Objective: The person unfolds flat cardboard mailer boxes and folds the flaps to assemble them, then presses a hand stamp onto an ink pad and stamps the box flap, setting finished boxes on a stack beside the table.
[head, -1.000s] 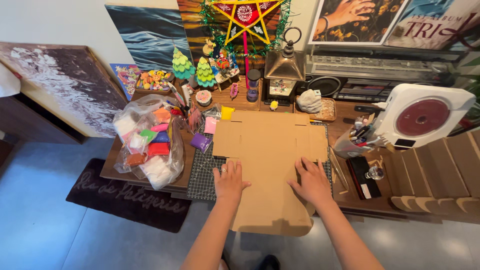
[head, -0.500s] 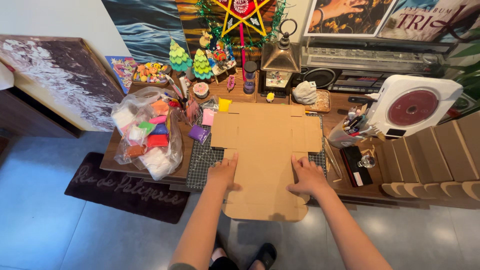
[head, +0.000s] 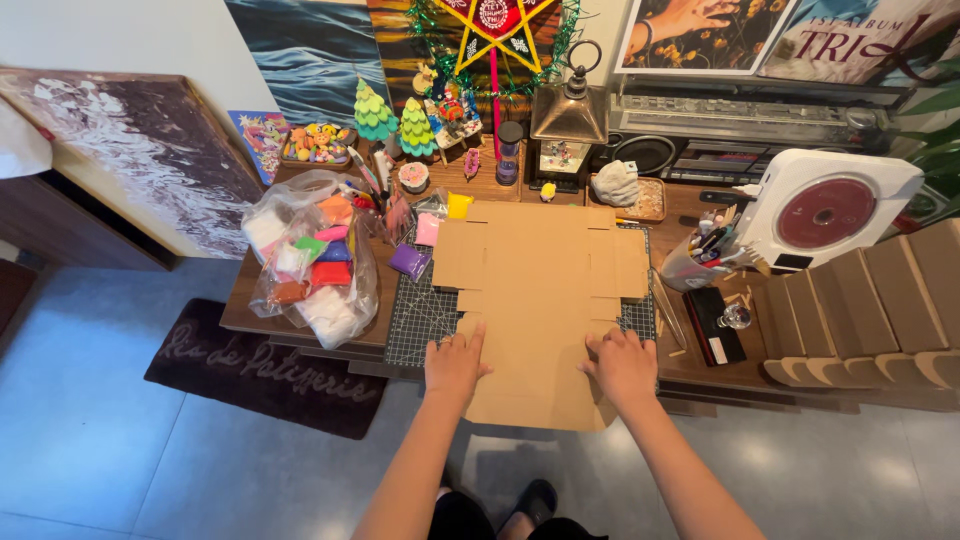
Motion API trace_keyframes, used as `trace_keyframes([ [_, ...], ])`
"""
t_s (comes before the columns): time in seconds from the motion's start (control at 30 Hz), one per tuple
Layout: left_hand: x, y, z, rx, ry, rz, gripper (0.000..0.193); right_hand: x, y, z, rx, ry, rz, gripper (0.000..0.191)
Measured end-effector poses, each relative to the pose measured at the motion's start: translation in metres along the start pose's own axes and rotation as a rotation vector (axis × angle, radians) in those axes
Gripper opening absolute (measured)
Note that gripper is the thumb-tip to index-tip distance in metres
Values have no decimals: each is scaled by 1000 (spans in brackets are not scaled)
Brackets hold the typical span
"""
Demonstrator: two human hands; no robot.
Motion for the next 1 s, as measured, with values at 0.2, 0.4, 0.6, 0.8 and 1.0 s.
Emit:
trace_keyframes([
  [0.2, 8, -23, 10, -21, -147, 120, 68, 9, -18, -1, -19, 112, 55, 44],
  [0.4, 6, -34, -11, 162, -259, 27, 72, 15, -43, 3, -126, 136, 83, 72],
  [0.6, -10, -51, -16, 274, -170, -186, 103, 20, -56, 4, -126, 238, 147, 62],
  [0.8, 0, -71, -6, 313, -18, -42, 111, 12, -69, 3, -137, 206, 94, 67],
  [1.0, 26, -81, -1, 304, 35, 187, 83, -11, -74, 9, -166, -31, -283, 118],
])
Point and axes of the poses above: each hand's wrist, its own y-axis towards the middle knuckle, its own x-axis out of the palm, z = x × y, the point moved 1 cm from there along y, towards the middle knuckle, and after that the axes turned 3 degrees about x, right-handed, at the moved point
